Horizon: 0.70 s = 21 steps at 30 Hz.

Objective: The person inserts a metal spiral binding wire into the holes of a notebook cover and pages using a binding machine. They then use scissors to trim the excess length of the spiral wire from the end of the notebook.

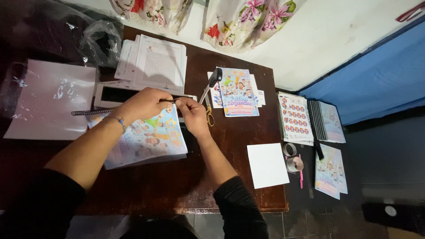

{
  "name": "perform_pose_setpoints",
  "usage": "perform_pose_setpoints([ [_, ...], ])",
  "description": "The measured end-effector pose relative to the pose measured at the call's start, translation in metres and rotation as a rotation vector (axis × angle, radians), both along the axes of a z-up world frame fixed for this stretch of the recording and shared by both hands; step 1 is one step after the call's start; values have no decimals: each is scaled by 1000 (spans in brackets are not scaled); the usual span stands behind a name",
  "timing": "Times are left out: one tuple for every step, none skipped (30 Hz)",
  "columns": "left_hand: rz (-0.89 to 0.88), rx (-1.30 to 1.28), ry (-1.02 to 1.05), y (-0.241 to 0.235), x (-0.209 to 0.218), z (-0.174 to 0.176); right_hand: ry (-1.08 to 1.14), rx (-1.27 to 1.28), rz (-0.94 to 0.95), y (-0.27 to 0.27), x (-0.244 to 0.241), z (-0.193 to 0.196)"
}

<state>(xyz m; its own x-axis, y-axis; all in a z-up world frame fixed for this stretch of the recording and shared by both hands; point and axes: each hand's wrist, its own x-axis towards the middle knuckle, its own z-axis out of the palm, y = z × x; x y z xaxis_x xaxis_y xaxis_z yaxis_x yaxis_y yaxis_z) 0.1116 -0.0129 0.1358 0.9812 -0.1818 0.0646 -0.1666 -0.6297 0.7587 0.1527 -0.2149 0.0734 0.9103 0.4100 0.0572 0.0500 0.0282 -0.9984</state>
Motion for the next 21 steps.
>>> perform_pose_setpoints([
  [0, 1, -1, 1, 1, -1, -1, 1, 0, 0, -1, 1],
  [-12, -10, 27, 1, 1, -1, -22, -14, 4, 0, -2, 3],
  [-23, -21, 55, 2, 1, -2, -43, -28, 8, -1, -4, 4],
  [-24, -20, 55, 1, 0, 1, -44, -28, 8, -1, -5, 6],
  [-12, -22, 83, 0, -1, 4, -50, -36, 10, -1, -6, 7],
  [0, -24, 112, -1, -2, 7, -57, -44, 12, -1, -7, 8],
  [0, -25, 111, 0, -1, 4, -57, -45, 12, -1, -10, 14],
  [-18, 1, 72, 1, 1, 0, -167, -102, -20, 0, -13, 20],
  [-37, 27, 32, 2, 2, -4, -276, -158, -53, 0, -17, 25],
  [-37, 26, 32, 0, 1, -1, -276, -158, -53, 1, -19, 28],
  [-14, 7, 85, -1, -1, 2, -256, -174, -66, 2, -20, 30],
  [8, -12, 137, -3, -2, 6, -236, -189, -78, 2, -22, 33],
  [8, -12, 137, -3, -2, 6, -236, -189, -79, 2, -22, 29],
  [9, 1, 109, -4, -3, 6, -214, -173, -79, 2, -21, 26],
  [11, 14, 83, -4, -4, 6, -189, -157, -79, 2, -21, 22],
  [11, 14, 84, -5, -4, 5, -188, -157, -79, 2, -16, 12],
  [21, -16, 60, -5, -5, 4, -121, -71, -80, 1, -12, 1],
  [30, -45, 36, -6, -5, 3, -54, 16, -82, 0, -9, -10],
  [30, -45, 37, -5, -4, -1, -53, 16, -81, 1, -8, -8],
  [32, -41, -15, -4, -3, -5, 88, 124, -82, 1, -8, -7],
  [32, -37, -66, -4, -3, -9, 229, 231, -83, 0, -8, -6],
])
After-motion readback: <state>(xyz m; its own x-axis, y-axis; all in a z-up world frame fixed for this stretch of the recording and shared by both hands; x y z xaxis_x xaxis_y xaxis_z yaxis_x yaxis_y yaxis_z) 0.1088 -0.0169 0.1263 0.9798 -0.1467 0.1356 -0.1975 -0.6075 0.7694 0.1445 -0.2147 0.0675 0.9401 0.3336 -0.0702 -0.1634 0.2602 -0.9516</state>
